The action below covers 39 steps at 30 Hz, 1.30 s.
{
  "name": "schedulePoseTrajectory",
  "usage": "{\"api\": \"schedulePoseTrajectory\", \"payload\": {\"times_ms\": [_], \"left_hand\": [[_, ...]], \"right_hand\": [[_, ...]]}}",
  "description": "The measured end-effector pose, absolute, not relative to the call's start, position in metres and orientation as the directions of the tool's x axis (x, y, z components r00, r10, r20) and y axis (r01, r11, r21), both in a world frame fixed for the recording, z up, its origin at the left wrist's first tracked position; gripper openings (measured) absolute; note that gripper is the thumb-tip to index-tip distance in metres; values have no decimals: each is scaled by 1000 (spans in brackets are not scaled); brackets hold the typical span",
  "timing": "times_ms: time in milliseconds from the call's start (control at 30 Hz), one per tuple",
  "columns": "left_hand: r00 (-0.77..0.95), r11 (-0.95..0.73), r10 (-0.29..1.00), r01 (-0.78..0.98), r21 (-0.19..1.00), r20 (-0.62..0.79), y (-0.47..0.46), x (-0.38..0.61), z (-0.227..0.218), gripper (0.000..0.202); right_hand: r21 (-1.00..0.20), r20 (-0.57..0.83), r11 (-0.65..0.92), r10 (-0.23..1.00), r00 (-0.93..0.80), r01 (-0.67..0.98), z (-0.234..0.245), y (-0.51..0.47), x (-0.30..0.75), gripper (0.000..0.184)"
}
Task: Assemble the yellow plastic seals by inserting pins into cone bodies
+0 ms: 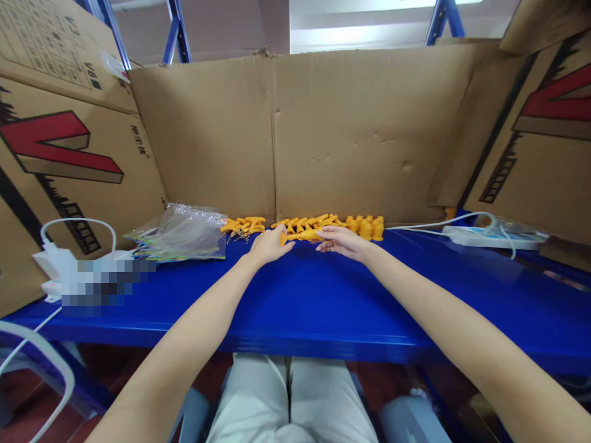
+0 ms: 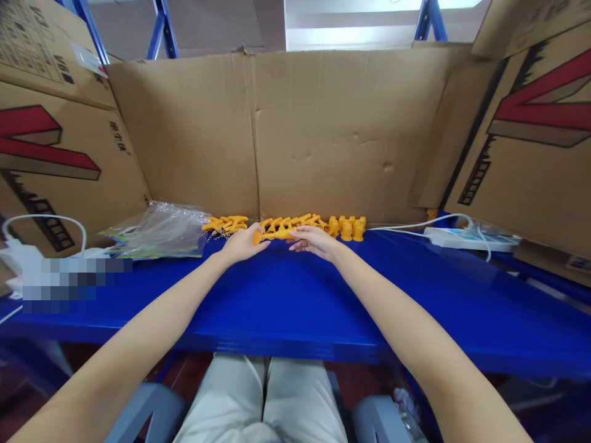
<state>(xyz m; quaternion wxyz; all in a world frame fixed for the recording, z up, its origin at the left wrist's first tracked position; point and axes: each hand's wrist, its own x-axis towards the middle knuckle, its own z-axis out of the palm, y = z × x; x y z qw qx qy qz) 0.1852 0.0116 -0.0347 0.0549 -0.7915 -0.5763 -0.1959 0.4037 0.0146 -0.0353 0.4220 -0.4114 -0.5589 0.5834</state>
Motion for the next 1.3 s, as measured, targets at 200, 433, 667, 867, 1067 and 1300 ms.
{"api": "schedulePoseTrajectory", "payload": {"times_ms": [200,433,667,867,1067,1300], "left_hand": [[209,-306,894,931,200,396,14,183,-34,51],[173,-280,913,924,261,368,18,178,-39,67],[226,-302,923,928,219,313,19,181,-40,47],[254,-325,920,921,217,300,17,182,-40,42],[284,-344,921,915,213,267,17,183,-40,41],[322,-384,907,898,216,272,19,183,-41,39]], "right_hand": [[-995,4,-24,964,-267,-101,-20,28,393,7],[-967,248,251,967,64,-45,1,67,376,26],[-480,697,546,712,-79,686,-40,95,392,33],[43,435,430,805,-404,902,-47,81,404,39],[79,307,276,907,-287,958,-36,79,397,49],[-126,186,306,942,-280,944,-6,93,424,49]]}}
